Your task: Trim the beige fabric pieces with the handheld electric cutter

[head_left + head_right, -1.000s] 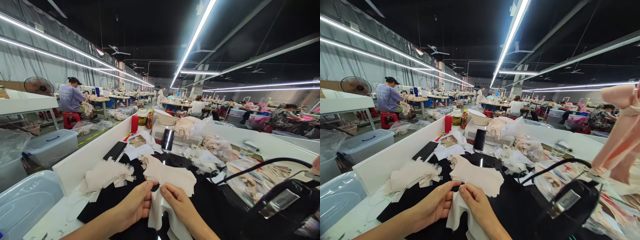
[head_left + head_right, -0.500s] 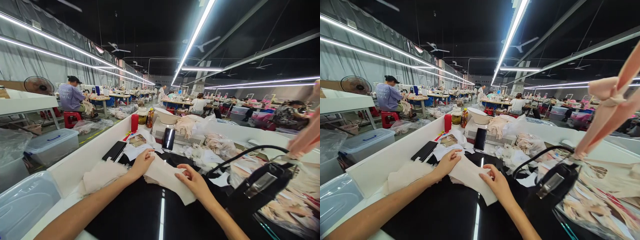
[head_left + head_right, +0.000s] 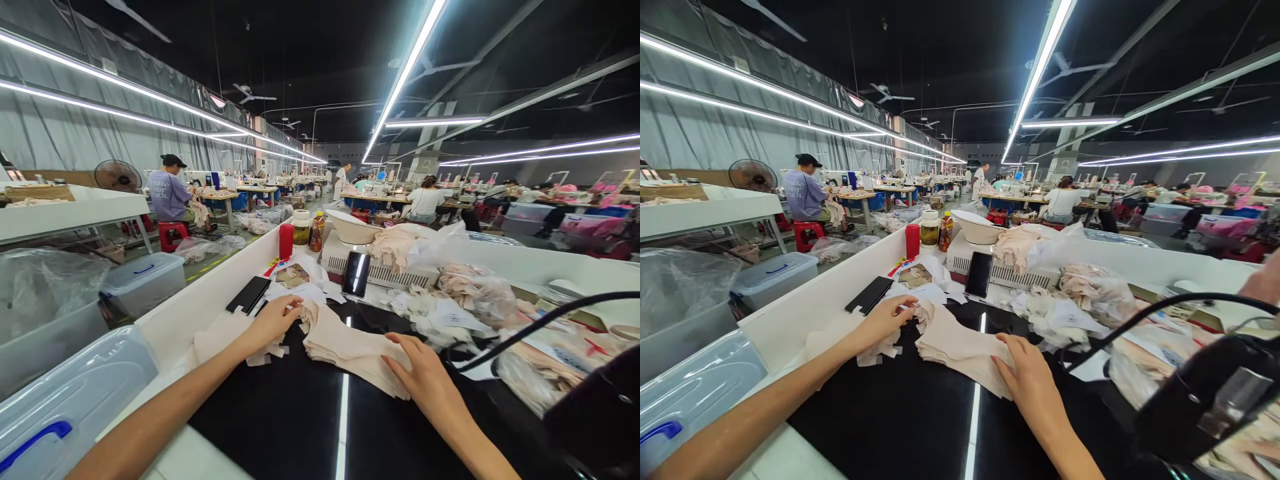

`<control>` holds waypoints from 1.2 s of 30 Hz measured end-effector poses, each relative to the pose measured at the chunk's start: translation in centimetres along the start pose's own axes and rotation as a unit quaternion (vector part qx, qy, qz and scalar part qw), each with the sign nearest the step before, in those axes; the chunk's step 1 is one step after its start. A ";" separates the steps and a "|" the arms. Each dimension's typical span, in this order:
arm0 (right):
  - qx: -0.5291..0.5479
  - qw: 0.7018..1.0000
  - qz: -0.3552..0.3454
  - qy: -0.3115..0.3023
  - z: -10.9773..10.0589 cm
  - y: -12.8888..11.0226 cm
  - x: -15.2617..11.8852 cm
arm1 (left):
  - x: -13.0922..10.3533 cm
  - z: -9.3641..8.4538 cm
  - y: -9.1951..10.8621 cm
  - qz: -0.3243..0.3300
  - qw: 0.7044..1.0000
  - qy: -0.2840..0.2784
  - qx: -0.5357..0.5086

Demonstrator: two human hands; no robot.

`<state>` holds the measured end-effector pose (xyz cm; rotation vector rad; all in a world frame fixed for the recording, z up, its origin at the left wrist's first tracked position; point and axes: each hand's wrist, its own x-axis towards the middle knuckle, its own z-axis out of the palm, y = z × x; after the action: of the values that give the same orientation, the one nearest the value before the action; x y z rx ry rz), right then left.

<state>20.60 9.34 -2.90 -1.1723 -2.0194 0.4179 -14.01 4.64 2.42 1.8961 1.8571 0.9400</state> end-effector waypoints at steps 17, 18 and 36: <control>0.072 0.988 -0.068 -0.118 2.7 -6.0 -2.8 | -7.8 -7.0 -3.5 -0.038 0.990 0.072 0.112; 0.093 0.986 -0.053 -0.126 2.8 -6.9 -3.1 | -8.2 -7.0 -2.6 -0.022 0.994 0.065 0.090; 0.444 0.841 0.188 -0.244 2.8 -13.1 -8.0 | -12.4 0.9 6.3 -0.013 0.923 -0.164 -0.349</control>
<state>13.00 -4.06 -0.43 -0.8706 -1.5871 1.7835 -7.82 -7.81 2.99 1.4613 1.1334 1.0182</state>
